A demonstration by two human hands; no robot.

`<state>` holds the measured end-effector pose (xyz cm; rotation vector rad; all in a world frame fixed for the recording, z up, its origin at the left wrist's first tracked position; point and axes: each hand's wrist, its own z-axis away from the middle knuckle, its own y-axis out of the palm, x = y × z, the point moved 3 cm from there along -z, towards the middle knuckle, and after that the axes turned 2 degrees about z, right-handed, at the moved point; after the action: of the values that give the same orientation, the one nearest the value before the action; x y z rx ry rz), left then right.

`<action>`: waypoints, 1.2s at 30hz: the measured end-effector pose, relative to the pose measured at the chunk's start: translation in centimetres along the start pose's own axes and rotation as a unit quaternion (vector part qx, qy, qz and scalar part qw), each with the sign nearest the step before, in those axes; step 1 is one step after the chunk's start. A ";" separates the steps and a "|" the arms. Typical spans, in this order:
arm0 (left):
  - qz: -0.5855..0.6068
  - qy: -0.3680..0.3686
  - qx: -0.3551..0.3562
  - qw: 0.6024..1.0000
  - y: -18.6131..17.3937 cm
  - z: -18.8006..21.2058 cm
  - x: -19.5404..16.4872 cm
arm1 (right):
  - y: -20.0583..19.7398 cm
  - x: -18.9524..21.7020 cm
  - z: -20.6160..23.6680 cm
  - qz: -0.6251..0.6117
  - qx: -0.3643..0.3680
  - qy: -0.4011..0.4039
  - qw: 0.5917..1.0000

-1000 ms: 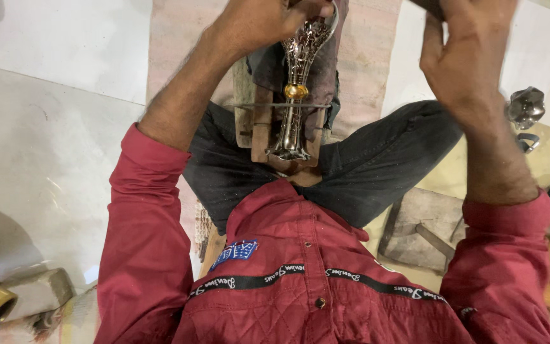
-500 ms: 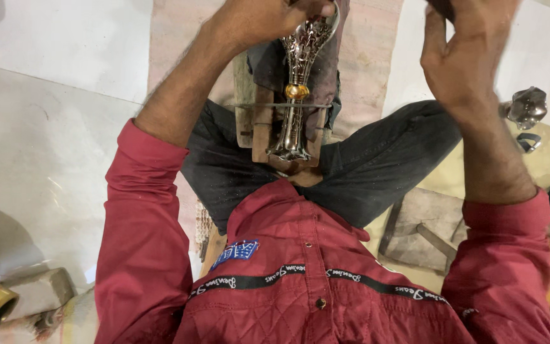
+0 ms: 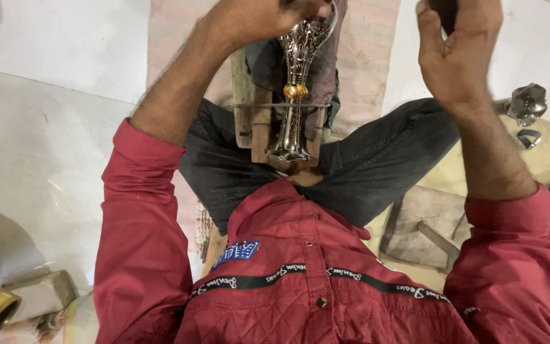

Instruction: The person sits cross-legged on the floor with an ornate metal vase clamped in a wooden fixture on their lap. They hold a small punch against the vase surface and strike it with a wooden mallet, repositioning the punch repeatedly to work the decorative pattern around the vase body and neck.

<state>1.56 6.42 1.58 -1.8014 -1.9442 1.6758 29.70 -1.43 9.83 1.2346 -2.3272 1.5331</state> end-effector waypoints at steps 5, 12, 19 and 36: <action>-0.044 -0.060 0.035 0.997 0.2 0.1 0.1 | 0.5 -1.6 0.8 -0.077 -0.007 0.059 0.995; 0.007 -0.029 0.007 1.000 0.2 0.2 0.2 | -0.3 -0.4 1.2 0.112 0.039 0.010 0.993; 0.218 0.013 -0.184 0.958 0.6 3.3 -0.5 | 0.0 0.7 1.5 0.236 0.146 -0.050 0.959; 0.197 -0.057 -0.306 0.930 3.4 5.7 -5.1 | -5.1 6.8 -4.3 0.315 0.157 -0.164 0.921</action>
<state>2.23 -1.76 -0.01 -2.4933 -2.4976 1.3554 27.12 -2.73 18.90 0.8758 -2.9949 2.0973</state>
